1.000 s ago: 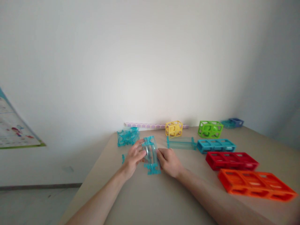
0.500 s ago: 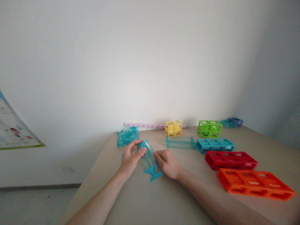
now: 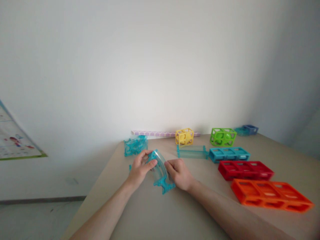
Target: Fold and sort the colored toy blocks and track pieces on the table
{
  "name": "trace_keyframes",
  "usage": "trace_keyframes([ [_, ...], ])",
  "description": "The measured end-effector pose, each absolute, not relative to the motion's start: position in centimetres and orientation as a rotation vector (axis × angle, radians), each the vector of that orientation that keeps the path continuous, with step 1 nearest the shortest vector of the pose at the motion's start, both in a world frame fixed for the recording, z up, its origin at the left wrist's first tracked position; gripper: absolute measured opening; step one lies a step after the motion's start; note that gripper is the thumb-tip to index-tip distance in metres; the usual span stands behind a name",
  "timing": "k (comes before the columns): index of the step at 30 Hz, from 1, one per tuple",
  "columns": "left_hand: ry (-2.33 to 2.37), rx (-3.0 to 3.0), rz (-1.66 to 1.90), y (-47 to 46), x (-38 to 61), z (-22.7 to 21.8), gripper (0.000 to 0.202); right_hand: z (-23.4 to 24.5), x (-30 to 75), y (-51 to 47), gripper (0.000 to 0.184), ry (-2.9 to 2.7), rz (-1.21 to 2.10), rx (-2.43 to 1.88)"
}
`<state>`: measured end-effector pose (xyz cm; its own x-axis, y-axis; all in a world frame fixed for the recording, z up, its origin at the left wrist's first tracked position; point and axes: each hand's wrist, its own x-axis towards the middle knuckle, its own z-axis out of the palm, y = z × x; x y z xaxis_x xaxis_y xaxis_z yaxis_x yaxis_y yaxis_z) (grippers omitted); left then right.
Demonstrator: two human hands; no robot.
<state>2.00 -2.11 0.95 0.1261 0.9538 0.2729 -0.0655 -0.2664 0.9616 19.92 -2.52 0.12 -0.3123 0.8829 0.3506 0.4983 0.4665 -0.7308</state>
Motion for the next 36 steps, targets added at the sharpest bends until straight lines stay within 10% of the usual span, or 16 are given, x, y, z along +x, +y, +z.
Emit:
trace_keyframes([
  [14, 1.069, 1.174, 1.522, -0.8, 2.2, 0.0, 0.045, -0.5, 20.5, -2.3, 0.06, -1.823, 0.847, -0.984],
  [36, 0.728, 0.912, 1.55, -0.7, 1.5, 1.1, 0.03, -0.7, 20.1, -2.0, 0.028, -1.611, 0.861, -0.952],
])
